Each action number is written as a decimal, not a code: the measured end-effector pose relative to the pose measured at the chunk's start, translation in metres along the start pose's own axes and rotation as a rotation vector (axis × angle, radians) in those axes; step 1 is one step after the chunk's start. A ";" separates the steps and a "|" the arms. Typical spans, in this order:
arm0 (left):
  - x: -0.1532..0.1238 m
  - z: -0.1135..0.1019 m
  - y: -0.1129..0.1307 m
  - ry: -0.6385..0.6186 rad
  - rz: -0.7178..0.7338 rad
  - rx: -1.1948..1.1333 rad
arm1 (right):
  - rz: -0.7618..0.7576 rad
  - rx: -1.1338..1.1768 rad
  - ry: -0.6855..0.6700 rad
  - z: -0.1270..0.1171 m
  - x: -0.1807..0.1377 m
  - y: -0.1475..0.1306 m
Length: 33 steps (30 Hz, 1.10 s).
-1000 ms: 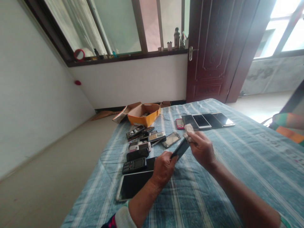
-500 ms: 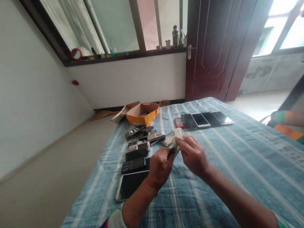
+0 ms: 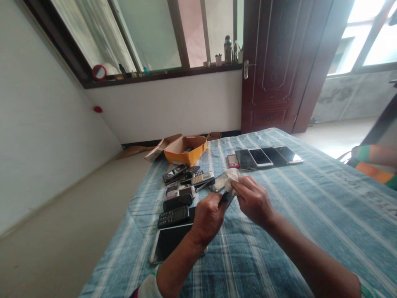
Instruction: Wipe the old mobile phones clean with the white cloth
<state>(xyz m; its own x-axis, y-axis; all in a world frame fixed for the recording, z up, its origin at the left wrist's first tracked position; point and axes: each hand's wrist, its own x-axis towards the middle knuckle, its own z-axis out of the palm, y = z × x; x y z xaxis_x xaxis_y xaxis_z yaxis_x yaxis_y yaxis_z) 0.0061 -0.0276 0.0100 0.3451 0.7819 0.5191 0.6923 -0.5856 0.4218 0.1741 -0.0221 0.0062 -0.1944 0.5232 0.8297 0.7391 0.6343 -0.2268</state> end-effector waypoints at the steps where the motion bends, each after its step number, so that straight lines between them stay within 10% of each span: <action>1: 0.000 0.000 0.001 -0.008 0.003 0.012 | 0.019 0.003 -0.003 0.000 0.000 0.002; 19: -0.003 0.006 0.004 0.055 0.048 -0.063 | 0.104 -0.328 -0.033 -0.017 0.009 -0.003; 28: -0.003 0.003 0.001 0.051 -0.013 -0.129 | 0.228 0.162 -0.331 -0.035 0.024 -0.028; 33: -0.002 -0.002 0.002 -0.016 -0.051 -0.032 | 0.219 0.258 -0.269 -0.036 0.025 -0.022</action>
<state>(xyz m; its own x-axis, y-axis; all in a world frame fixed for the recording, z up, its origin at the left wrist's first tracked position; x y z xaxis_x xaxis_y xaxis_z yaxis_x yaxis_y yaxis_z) 0.0052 -0.0307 0.0111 0.3199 0.8143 0.4844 0.6885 -0.5510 0.4715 0.1755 -0.0433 0.0504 -0.2377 0.7694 0.5928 0.6025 0.5955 -0.5314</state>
